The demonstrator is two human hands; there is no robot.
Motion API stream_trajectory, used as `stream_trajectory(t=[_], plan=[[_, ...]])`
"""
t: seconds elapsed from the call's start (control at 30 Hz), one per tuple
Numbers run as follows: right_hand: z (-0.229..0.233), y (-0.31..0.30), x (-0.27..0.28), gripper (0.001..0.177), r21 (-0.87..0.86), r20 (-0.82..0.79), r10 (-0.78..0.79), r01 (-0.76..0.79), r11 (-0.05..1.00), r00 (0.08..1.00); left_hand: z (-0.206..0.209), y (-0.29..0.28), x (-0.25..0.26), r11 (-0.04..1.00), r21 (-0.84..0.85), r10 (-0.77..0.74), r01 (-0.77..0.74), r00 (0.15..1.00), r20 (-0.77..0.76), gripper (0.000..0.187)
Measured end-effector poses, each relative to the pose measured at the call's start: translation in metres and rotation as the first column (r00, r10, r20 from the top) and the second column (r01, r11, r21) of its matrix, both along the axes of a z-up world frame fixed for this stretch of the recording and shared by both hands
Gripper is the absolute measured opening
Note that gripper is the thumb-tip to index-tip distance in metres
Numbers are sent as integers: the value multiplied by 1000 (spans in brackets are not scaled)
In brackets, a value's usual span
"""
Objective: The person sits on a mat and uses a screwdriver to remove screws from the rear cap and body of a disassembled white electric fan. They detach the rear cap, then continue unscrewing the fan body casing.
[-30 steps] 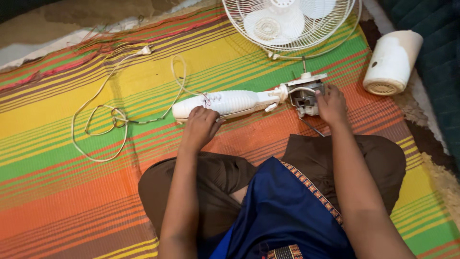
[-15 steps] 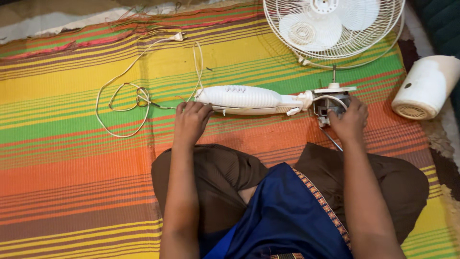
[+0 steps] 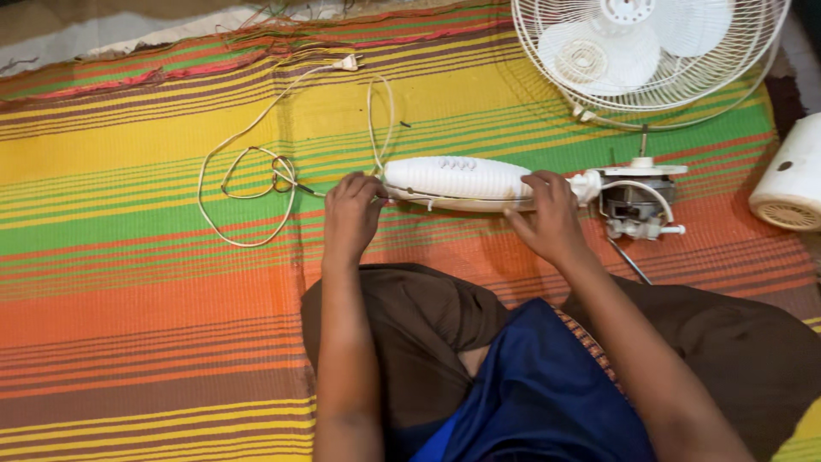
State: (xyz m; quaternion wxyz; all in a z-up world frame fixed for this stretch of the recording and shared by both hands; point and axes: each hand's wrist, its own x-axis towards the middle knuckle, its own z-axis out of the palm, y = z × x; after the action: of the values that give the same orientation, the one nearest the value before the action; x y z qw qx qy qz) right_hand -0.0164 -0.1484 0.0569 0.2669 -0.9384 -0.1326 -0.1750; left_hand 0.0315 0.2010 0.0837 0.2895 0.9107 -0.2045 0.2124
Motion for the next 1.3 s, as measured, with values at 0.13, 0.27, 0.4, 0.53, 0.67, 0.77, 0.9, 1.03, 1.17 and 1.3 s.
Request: stream_trajectory(t=[0.13, 0.27, 0.4, 0.53, 0.67, 0.77, 0.9, 1.03, 1.17, 1.3], plan=[[-4, 49, 20, 48, 46, 46, 71, -73, 996, 996, -10, 15, 9, 995, -57, 59, -77, 963, -262, 11], [-10, 96, 29, 37, 48, -47, 80, -78, 996, 996, -25, 3, 23, 971, 40, 238, -235, 961, -143, 9], [-10, 116, 38, 50, 40, 8, 51, -51, 998, 999, -35, -3, 31, 955, 72, 295, -289, 951, -98, 22], [-9, 112, 56, 74, 34, 37, 23, -24, 999, 999, -44, 0, 31, 945, 92, 327, -314, 921, -214, 20], [-7, 95, 86, 105, -64, -210, 38, -53, 997, 977, -50, -4, 34, 937, 99, 349, -335, 914, -208, 17], [-9, 80, 101, 107, -150, -442, 43, -121, 981, 896, -51, -4, 34, 940, 83, 341, -331, 905, -253, 18], [-13, 64, 107, 89, -107, -349, 161, -209, 972, 923, -51, -3, 36, 943, 58, 332, -329, 902, -276, 19], [-8, 55, 114, 91, -16, -338, 151, -165, 986, 929, -49, -4, 37, 943, -16, 317, -333, 910, -267, 22], [-1, 49, 118, 92, 35, -366, 153, -150, 988, 918, -45, -9, 37, 917, -226, 237, -328, 905, -352, 23], [0, 50, 117, 91, 30, -356, 170, -170, 985, 919, -42, -15, 33, 919, -339, 101, -201, 951, -291, 19]])
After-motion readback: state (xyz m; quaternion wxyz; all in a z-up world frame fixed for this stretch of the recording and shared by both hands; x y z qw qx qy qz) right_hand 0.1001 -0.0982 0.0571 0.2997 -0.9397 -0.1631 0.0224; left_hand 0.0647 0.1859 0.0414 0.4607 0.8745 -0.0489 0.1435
